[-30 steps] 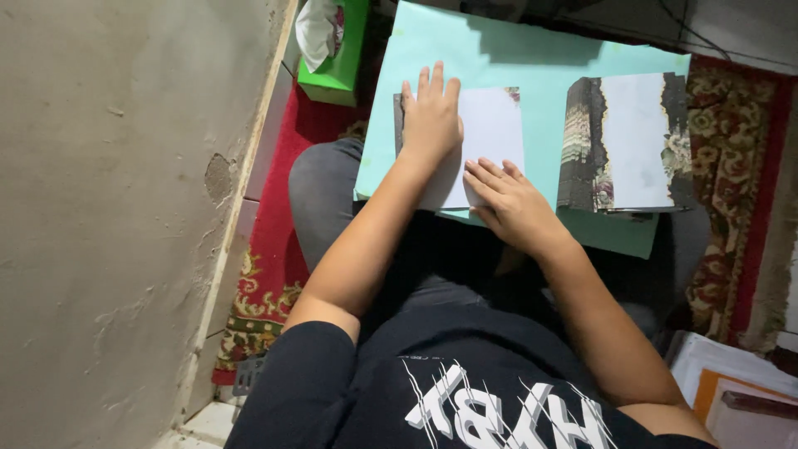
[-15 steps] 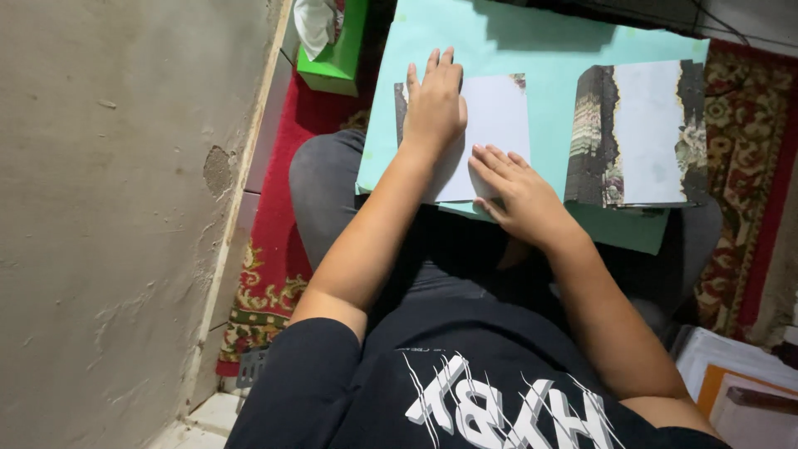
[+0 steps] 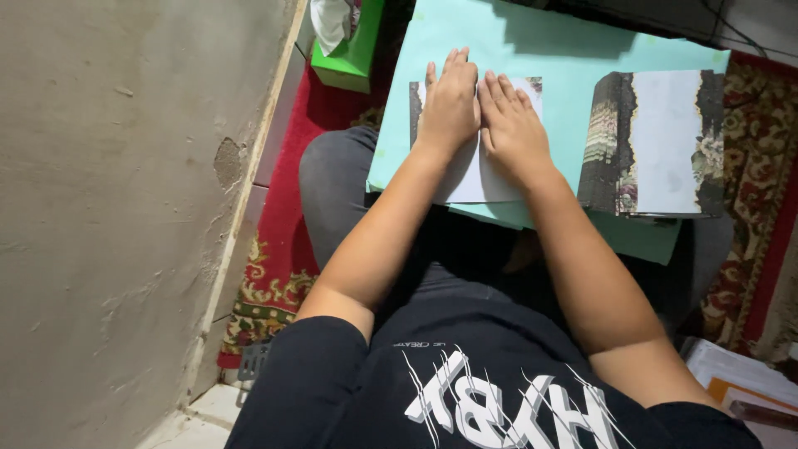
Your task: Assemble paper folders by folding sheets and aligning printed inserts on a flat surface
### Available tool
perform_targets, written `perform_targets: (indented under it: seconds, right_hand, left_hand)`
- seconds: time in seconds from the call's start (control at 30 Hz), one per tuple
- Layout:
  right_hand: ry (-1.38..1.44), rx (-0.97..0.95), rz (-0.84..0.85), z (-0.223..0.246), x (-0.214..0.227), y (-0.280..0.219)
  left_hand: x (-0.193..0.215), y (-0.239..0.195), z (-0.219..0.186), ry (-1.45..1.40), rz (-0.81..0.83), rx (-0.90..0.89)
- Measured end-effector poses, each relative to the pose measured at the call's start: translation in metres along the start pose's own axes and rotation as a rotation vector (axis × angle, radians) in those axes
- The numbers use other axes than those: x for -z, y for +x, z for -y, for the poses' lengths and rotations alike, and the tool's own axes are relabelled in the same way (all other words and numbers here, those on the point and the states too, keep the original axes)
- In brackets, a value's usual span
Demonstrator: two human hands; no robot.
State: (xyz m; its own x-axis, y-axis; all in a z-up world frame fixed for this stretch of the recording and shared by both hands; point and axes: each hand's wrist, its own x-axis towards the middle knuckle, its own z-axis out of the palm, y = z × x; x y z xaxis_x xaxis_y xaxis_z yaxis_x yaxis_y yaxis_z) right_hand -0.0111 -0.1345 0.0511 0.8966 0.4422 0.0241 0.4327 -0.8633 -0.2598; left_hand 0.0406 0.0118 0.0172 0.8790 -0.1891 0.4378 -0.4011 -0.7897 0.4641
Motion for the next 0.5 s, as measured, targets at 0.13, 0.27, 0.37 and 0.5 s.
perform_targets:
  seconds: [0.13,0.27,0.37,0.5]
  right_hand:
    - [-0.059,-0.185,-0.131,0.009,-0.005,-0.025]
    - [-0.022,-0.346,-0.092,0.015,0.002,-0.039]
    - [-0.149,-0.243,-0.245,0.001,-0.018,-0.041]
    - [-0.186,-0.17,-0.343,-0.009,-0.029,-0.043]
  left_hand:
    - [0.006,0.001,-0.002,0.03,0.016,-0.022]
    - [0.004,-0.005,-0.002,0.045,0.059,-0.024]
    - [-0.003,-0.029,-0.009,0.355,0.196,-0.129]
    - [0.04,-0.089,-0.056,0.195,0.258,-0.184]
